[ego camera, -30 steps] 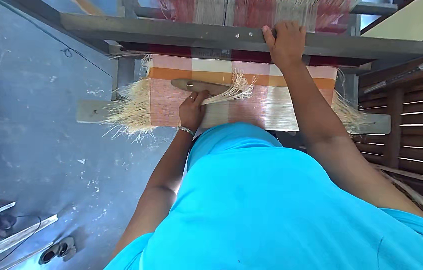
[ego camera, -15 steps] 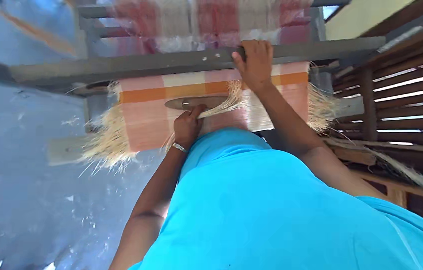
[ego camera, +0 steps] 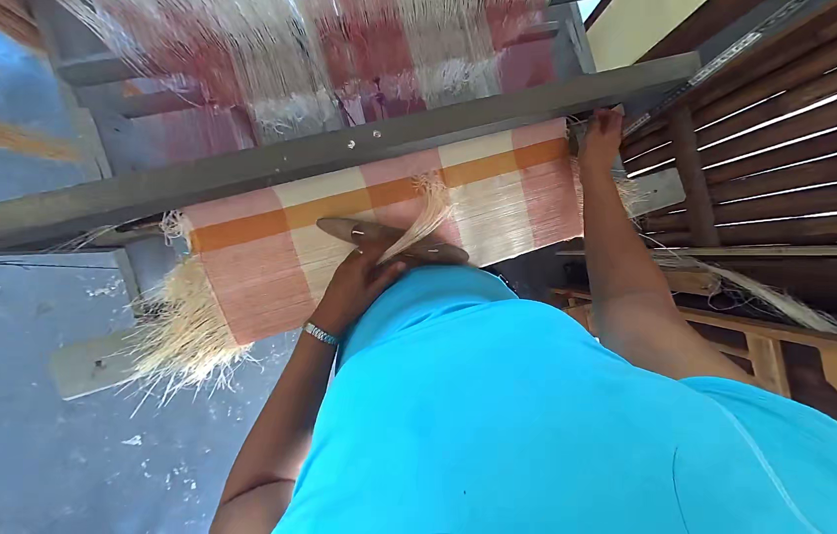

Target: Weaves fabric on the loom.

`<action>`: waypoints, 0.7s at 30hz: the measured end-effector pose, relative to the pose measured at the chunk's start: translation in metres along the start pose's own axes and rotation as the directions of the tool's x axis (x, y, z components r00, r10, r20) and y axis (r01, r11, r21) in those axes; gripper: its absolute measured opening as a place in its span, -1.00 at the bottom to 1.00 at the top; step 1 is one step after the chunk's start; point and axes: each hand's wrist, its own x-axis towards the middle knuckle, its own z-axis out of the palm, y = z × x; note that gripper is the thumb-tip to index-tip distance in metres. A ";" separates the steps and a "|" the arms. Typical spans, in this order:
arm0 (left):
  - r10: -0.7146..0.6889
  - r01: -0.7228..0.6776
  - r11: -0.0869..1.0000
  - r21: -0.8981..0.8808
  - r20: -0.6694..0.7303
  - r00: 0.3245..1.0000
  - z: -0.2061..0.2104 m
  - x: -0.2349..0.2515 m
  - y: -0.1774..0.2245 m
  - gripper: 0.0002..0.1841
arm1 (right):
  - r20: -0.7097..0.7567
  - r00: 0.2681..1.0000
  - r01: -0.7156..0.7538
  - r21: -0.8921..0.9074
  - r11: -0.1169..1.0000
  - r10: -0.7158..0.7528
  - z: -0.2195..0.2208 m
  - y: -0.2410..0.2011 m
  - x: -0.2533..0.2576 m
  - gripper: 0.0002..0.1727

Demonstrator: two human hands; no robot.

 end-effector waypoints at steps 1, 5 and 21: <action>0.021 -0.021 1.000 -0.005 0.027 0.999 0.000 0.005 0.002 -0.52 | 0.035 0.999 -0.035 -0.014 0.999 0.035 0.002 0.000 0.005 -0.47; -0.014 0.003 0.996 0.088 0.128 0.992 -0.014 0.005 0.014 -0.50 | 0.068 0.994 -0.079 -0.090 0.993 0.085 0.009 0.001 0.020 -0.42; -0.687 0.596 0.717 -0.361 -0.225 0.691 -0.210 -0.098 -0.032 -0.56 | 0.416 0.900 -0.265 0.291 0.919 0.128 -0.036 -0.025 -0.001 -0.53</action>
